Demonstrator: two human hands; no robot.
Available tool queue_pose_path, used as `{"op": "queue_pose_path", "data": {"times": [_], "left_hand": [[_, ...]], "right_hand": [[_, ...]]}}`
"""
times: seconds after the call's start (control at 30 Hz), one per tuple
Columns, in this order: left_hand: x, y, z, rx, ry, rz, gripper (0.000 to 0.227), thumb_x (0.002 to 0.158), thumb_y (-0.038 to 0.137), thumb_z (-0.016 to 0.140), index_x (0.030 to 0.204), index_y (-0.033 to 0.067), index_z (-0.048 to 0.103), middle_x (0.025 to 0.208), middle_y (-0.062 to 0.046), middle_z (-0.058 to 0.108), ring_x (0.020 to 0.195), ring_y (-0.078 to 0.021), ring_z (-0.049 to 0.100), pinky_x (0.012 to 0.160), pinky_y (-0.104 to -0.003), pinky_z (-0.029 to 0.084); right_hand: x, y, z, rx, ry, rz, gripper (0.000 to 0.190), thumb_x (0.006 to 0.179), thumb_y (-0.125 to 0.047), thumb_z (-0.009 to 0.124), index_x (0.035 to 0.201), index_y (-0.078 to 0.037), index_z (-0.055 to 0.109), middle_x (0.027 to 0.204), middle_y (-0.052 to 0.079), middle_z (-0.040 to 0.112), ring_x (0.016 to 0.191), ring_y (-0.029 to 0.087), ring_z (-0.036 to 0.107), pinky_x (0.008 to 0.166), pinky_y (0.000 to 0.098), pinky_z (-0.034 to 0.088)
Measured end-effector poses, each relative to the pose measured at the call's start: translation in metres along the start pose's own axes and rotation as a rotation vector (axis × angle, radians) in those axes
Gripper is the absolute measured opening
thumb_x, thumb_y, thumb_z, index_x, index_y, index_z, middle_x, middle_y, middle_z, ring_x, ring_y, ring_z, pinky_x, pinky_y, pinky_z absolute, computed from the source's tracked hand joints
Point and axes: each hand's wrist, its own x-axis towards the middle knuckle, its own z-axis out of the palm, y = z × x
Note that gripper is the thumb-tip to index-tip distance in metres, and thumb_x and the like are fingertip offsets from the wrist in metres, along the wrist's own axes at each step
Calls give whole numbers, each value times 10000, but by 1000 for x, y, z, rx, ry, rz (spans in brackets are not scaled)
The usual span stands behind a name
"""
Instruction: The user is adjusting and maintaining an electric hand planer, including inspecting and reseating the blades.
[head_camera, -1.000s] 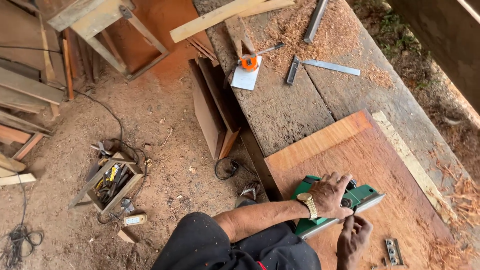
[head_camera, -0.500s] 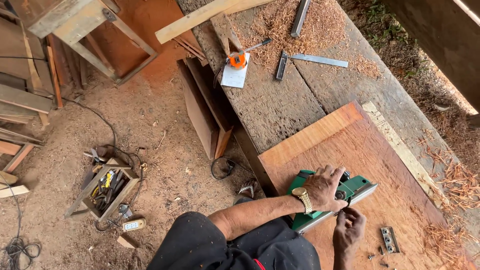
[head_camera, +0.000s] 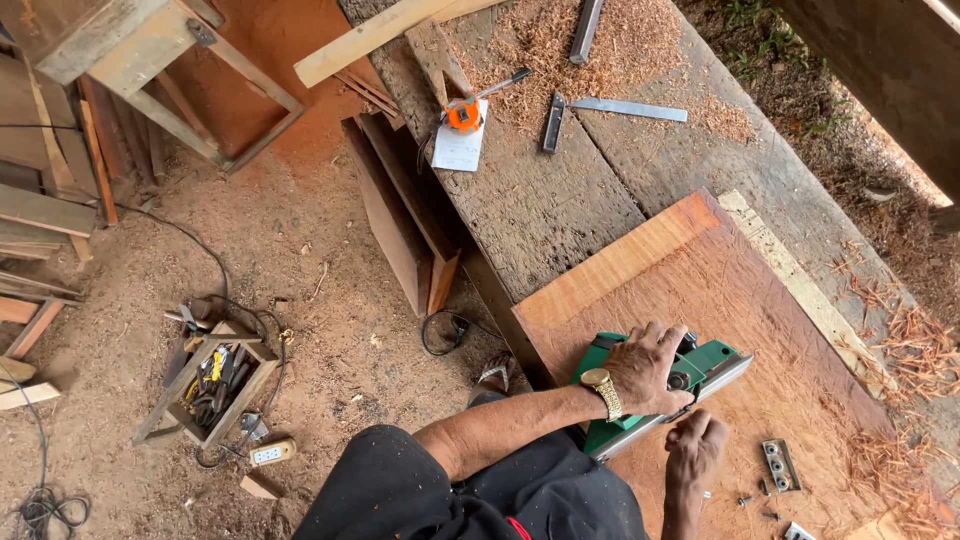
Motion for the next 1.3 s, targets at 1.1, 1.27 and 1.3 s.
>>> {"op": "queue_pose_path", "data": {"times": [1.1, 1.27, 1.3], "left_hand": [[-2, 5, -10, -18, -44, -35, 1059, 724, 445, 794, 1571, 47, 298, 1394, -271, 470, 1305, -466, 490, 1038, -571, 462], [0, 3, -5, -17, -17, -14, 1067, 728, 452, 792, 1569, 37, 284, 1408, -272, 457, 1300, -469, 486, 1039, -570, 459], [0, 4, -8, -25, 11, -12, 1060, 716, 448, 786, 1567, 40, 305, 1403, -265, 474, 1294, -461, 503, 1052, -560, 468]], "right_hand": [[-8, -48, -1, 161, -4, -77, 153, 1032, -239, 571, 1008, -107, 498, 797, -46, 570, 633, 68, 561, 495, 239, 485], [25, 76, 2, 165, -109, 45, 557, 1238, -360, 459, 883, 69, 450, 684, 67, 467, 571, 139, 414, 516, 305, 327], [25, 68, 3, 86, -94, -28, 474, 1212, -327, 517, 939, 60, 515, 704, 63, 495, 602, 135, 440, 555, 321, 350]]}}
